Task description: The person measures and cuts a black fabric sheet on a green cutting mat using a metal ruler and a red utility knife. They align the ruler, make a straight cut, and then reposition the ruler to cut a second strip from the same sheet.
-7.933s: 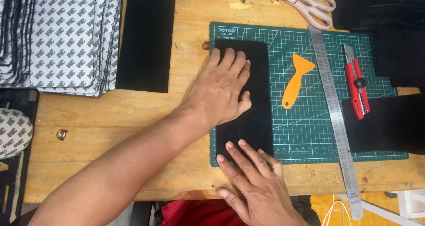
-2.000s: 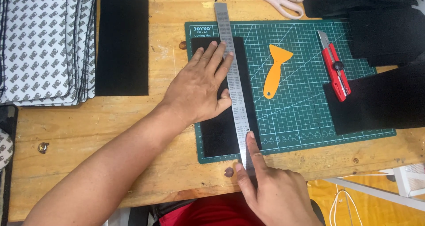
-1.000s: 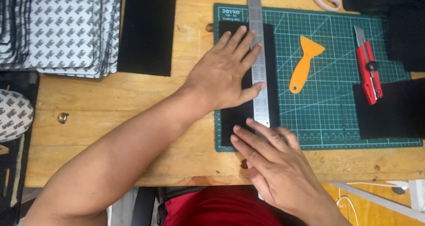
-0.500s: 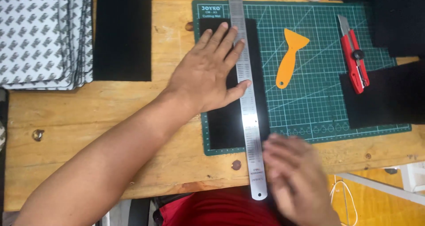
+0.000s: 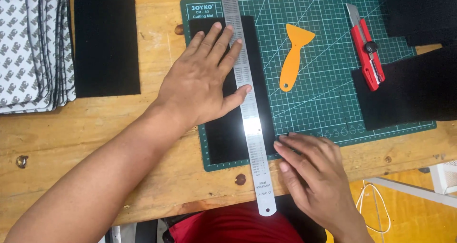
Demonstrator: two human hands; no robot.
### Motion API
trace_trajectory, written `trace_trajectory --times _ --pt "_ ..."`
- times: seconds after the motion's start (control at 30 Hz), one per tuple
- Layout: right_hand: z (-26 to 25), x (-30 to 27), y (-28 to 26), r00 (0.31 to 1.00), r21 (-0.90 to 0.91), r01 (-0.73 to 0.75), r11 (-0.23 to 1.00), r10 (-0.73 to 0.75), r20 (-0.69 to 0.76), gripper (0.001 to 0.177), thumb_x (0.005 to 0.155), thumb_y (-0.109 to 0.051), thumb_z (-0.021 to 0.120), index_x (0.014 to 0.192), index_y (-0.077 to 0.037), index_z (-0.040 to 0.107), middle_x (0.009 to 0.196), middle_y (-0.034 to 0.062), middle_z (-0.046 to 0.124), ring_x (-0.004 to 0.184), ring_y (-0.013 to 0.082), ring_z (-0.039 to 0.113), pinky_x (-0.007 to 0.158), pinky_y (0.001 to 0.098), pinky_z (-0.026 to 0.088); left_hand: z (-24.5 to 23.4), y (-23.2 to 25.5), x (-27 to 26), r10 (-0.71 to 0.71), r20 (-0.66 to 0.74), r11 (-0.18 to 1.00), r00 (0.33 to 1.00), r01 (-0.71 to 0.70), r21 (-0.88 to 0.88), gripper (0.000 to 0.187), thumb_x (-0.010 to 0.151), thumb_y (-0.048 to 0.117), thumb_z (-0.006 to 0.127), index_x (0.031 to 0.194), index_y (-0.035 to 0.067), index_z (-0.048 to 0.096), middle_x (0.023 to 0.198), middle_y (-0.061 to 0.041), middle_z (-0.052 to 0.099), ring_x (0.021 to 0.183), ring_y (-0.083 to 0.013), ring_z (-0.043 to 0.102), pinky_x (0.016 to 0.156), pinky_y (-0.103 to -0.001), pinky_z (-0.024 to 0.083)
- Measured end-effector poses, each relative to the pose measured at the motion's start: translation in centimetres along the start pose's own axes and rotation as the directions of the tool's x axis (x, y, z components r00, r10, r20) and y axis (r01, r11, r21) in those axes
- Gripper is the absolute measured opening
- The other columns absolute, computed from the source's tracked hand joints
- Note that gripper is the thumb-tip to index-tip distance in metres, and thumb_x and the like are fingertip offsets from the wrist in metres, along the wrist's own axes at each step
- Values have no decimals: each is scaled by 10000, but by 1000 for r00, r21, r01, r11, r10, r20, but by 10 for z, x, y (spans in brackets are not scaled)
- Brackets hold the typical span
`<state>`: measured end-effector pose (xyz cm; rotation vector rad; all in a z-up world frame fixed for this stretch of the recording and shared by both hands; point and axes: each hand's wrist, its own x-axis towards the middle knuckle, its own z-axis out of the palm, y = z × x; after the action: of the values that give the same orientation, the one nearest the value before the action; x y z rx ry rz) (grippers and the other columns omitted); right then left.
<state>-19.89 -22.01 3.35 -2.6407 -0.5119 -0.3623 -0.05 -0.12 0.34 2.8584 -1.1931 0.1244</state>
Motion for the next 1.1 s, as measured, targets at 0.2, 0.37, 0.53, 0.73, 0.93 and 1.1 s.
trace_trajectory --times 0.2,0.37,0.53,0.73,0.93,1.1 --pt "2 -5 3 999 18 -36 999 36 0 412 944 -304 680 1325 -152 649 1331 37 671 1267 263 626 1099 470 428 -1 0 -2 6 -28 1000 1000 -6 12 870 1062 695 135 1630 48 265 1691 -198 226 1573 -330 137 1281 -464 77" --pt "7 -8 7 1000 -26 2 1000 -2 8 584 875 -464 768 1375 -203 617 1359 24 636 1282 254 601 1073 456 439 0 1 -2 7 -53 1000 999 -6 18 865 1062 688 160 1626 45 285 1687 -207 242 1572 -334 157 1282 -465 94" --pt "9 -9 9 1000 -57 16 998 -15 14 627 855 -512 779 1389 -232 606 1367 3 607 1296 239 577 1087 458 432 1 0 -1 6 -40 1000 999 -5 23 861 1053 691 165 1627 58 266 1687 -195 239 1573 -324 144 1281 -458 83" --pt "9 -7 8 999 -41 30 999 -31 -14 542 873 -460 783 1339 -225 639 1353 23 613 1277 265 604 1042 455 443 2 1 -1 4 -37 1000 999 -3 20 857 1053 692 159 1629 66 257 1693 -187 219 1576 -315 129 1284 -451 69" --pt "11 -9 8 1000 -58 22 998 -22 -13 559 880 -476 768 1368 -246 622 1369 9 603 1283 251 593 1063 461 442 2 1 -1 -5 -49 1000 999 6 14 854 1050 694 168 1631 75 258 1691 -177 236 1574 -315 146 1283 -452 82" --pt "11 -9 7 1000 -46 -2 999 2 -8 535 872 -452 769 1348 -244 640 1364 6 610 1282 255 596 1053 459 438 2 1 -1 -7 -36 1000 999 7 17 857 1048 701 158 1634 82 239 1696 -173 213 1577 -307 124 1281 -450 70"
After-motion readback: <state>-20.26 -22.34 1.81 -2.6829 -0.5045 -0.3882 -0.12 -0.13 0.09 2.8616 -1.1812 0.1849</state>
